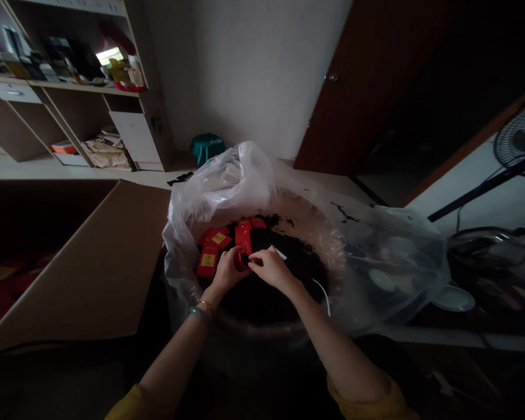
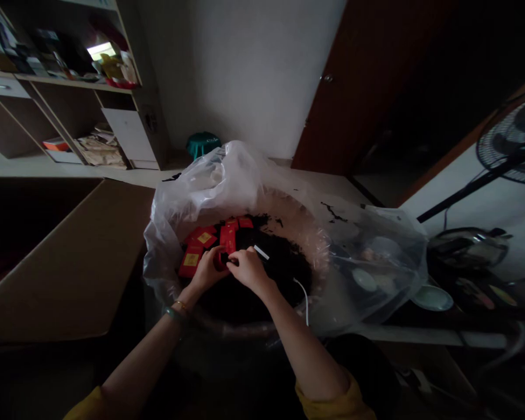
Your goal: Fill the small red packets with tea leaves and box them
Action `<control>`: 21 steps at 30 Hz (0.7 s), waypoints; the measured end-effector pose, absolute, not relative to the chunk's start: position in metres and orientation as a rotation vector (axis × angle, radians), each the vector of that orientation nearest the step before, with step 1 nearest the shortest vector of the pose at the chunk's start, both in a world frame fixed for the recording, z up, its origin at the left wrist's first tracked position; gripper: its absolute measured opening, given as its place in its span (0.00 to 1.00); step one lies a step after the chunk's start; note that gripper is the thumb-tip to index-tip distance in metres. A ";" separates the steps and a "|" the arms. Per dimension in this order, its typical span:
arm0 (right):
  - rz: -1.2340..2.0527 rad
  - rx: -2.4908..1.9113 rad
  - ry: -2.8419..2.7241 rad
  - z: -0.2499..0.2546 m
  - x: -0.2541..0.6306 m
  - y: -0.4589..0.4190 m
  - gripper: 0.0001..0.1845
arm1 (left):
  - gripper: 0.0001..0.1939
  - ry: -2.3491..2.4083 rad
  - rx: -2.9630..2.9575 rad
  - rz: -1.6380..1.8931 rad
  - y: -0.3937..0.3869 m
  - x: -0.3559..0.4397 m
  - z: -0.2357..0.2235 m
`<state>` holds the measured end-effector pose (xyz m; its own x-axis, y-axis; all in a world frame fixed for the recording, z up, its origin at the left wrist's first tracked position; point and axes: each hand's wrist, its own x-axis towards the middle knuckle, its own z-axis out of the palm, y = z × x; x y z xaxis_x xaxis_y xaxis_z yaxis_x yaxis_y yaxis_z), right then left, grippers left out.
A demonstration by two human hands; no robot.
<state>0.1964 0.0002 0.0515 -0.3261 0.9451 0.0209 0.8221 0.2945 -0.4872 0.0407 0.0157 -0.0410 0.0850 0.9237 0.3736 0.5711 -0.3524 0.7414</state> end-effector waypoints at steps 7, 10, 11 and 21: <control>0.393 -1.756 -2.440 0.040 0.165 -0.004 0.17 | 0.29 1.468 2.045 1.200 0.018 0.038 -0.053; 0.258 -1.734 -2.411 0.032 0.161 -0.001 0.15 | 0.30 1.479 2.025 1.221 0.019 0.039 -0.054; 0.240 -1.701 -2.419 0.031 0.164 0.001 0.14 | 0.31 1.484 2.017 1.220 0.019 0.039 -0.053; 0.402 -1.650 -2.238 0.049 0.207 0.007 0.09 | 0.29 1.608 1.895 1.031 0.016 0.038 -0.043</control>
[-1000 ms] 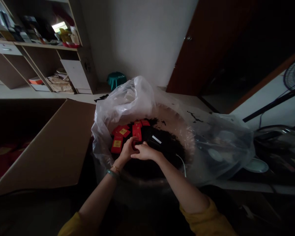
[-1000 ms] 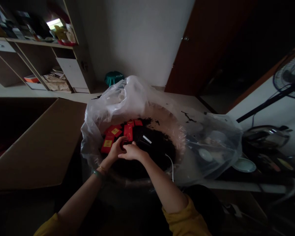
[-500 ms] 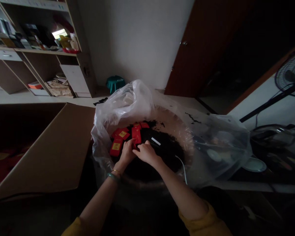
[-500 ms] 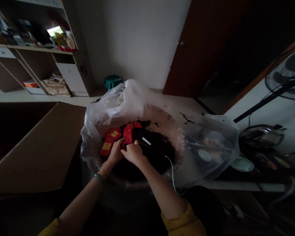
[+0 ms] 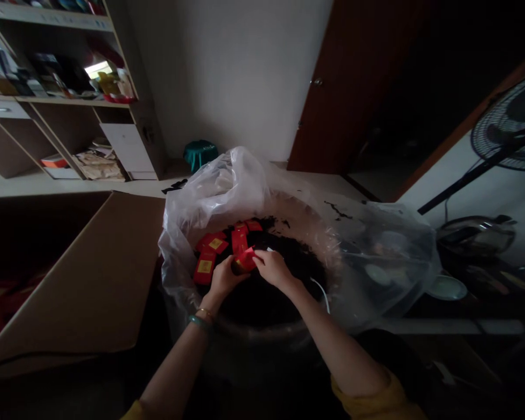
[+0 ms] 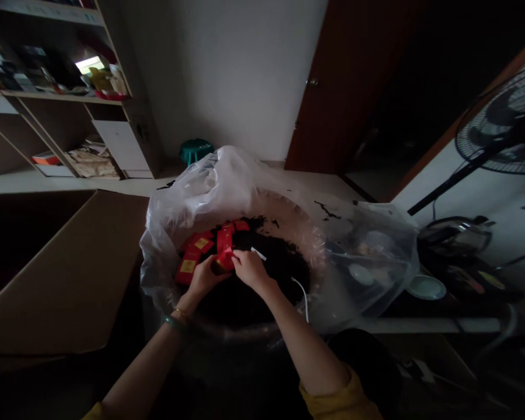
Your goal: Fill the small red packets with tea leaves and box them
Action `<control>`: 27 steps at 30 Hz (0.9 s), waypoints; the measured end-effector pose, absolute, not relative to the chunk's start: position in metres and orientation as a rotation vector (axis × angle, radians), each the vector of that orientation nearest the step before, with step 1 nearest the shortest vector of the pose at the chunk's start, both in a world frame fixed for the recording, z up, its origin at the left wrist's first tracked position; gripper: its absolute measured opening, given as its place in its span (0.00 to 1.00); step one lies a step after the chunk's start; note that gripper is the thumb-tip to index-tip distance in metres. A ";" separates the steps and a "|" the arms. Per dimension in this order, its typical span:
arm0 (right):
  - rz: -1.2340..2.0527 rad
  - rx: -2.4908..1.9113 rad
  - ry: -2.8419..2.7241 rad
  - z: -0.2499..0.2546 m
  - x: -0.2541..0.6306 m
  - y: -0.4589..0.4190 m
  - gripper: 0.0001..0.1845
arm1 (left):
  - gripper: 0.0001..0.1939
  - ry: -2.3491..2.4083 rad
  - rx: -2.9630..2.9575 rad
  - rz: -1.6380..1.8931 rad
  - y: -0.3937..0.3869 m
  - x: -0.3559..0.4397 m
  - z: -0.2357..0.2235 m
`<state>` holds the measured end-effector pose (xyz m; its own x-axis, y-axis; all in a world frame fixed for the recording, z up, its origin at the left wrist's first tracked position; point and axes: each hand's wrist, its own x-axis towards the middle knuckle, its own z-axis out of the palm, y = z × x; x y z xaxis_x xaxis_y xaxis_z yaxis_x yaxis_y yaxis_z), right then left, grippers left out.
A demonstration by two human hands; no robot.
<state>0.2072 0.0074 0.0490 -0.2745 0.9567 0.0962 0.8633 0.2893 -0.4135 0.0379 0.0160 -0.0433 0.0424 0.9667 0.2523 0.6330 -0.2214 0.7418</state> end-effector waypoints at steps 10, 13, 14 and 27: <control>0.518 -1.744 -2.109 0.044 0.199 0.009 0.18 | 0.27 1.474 2.015 1.079 0.013 0.042 -0.045; 0.397 -1.687 -2.162 0.044 0.200 0.007 0.15 | 0.23 1.448 1.956 1.047 0.013 0.041 -0.045; 0.385 -1.652 -2.171 0.045 0.201 0.006 0.14 | 0.21 1.440 1.929 1.042 0.012 0.041 -0.044; 0.518 -1.519 -2.320 0.040 0.199 0.007 0.15 | 0.24 1.133 1.737 0.934 0.008 0.044 -0.035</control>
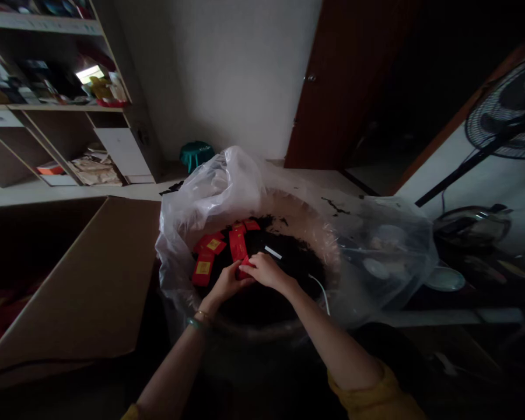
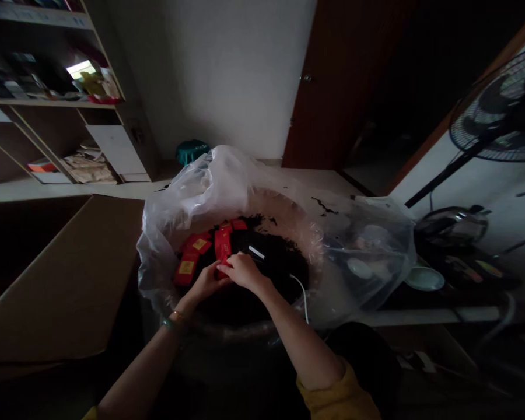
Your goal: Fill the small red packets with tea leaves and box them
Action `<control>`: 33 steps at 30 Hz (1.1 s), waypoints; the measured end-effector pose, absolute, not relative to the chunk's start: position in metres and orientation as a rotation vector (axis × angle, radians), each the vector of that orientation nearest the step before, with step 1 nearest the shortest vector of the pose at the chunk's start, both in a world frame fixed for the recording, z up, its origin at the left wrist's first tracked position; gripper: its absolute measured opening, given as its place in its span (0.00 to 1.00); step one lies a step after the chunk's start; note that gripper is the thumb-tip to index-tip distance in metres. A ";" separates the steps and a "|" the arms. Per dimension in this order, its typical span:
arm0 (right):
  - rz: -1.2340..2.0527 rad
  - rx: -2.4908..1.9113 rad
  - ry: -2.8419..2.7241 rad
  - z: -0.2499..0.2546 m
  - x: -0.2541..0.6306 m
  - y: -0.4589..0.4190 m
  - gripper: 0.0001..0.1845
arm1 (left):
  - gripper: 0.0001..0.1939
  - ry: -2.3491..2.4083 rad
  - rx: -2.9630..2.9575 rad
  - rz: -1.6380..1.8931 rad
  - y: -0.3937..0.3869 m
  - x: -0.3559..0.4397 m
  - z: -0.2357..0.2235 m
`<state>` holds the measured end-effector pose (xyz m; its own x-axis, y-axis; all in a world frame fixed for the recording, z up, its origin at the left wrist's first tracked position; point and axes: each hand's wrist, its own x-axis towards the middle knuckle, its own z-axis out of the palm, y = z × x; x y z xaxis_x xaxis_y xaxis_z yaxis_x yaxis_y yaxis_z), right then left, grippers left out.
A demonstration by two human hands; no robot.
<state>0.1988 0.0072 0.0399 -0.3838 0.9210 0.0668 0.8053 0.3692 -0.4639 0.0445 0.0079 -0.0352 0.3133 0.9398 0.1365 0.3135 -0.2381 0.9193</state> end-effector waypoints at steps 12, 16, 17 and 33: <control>0.435 -1.300 -1.860 0.025 0.211 0.006 0.19 | 0.28 0.902 1.243 0.933 0.003 0.042 -0.013; 0.606 -1.304 -1.832 0.017 0.210 0.006 0.04 | 0.25 0.963 1.244 1.008 0.003 0.044 -0.013; 0.613 -1.295 -1.821 0.016 0.210 0.006 0.03 | 0.24 0.991 1.243 1.051 0.003 0.044 -0.014; 0.735 -1.155 -1.768 0.008 0.212 0.004 0.11 | 0.23 0.839 1.000 0.950 0.001 0.049 -0.002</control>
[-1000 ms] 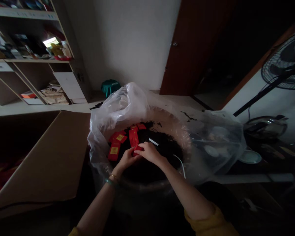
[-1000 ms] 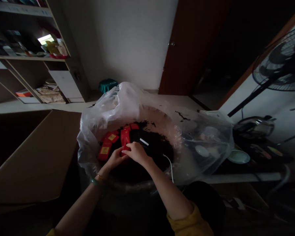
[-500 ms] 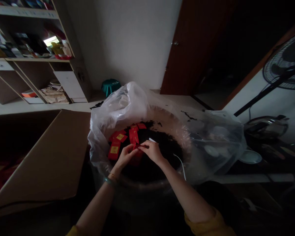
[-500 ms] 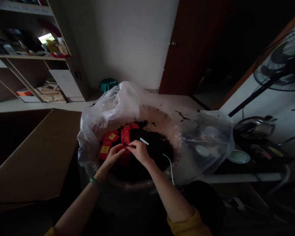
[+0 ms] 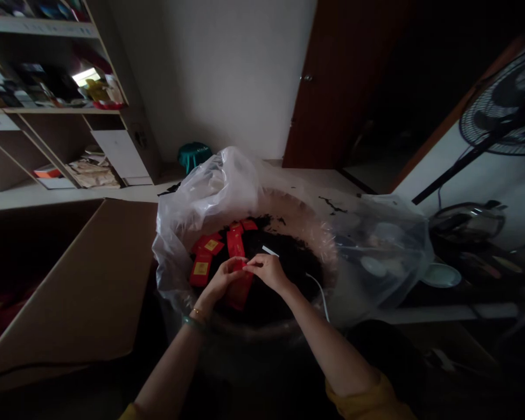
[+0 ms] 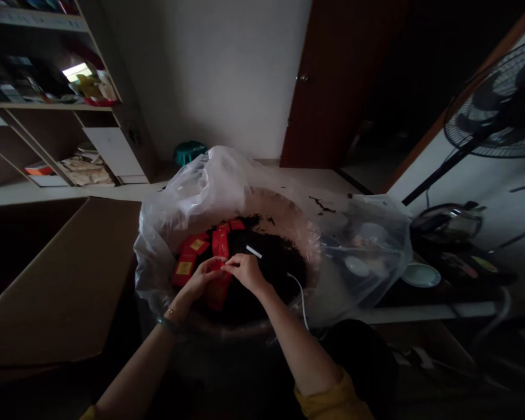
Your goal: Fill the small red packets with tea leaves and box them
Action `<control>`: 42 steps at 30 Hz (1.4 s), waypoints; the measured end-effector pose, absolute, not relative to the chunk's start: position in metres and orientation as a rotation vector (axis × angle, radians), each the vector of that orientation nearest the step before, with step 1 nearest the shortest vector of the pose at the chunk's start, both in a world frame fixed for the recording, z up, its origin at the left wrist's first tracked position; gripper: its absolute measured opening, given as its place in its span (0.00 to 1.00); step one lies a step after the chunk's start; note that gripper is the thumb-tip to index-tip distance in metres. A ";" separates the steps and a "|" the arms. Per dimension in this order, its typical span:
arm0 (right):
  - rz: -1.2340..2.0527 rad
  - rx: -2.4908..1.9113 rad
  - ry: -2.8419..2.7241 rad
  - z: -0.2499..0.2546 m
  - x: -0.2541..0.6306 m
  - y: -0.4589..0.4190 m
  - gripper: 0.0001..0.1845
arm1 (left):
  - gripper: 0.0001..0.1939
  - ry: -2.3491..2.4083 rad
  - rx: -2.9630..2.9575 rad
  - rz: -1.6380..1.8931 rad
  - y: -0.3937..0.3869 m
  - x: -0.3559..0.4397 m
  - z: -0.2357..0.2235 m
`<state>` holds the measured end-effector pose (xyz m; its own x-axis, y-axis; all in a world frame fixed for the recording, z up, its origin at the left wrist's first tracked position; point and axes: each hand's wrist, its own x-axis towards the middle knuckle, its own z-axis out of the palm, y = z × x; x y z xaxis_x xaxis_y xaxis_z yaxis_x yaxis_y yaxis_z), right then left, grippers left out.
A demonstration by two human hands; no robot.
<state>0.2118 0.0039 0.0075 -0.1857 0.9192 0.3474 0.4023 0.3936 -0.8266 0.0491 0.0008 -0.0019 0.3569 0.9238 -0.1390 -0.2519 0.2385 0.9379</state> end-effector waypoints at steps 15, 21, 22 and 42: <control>0.218 -1.913 -2.094 -0.010 0.301 0.016 0.30 | 0.26 0.942 0.841 0.939 0.002 0.071 -0.001; 0.321 -1.858 -2.067 -0.017 0.296 0.019 0.23 | 0.23 0.953 0.899 0.945 0.001 0.070 -0.005; 0.343 -1.832 -2.031 -0.015 0.297 0.020 0.22 | 0.23 0.957 0.900 0.943 0.001 0.071 -0.006; 0.592 -1.513 -2.112 0.041 0.258 -0.004 0.12 | 0.20 0.960 1.010 0.883 0.001 0.069 -0.008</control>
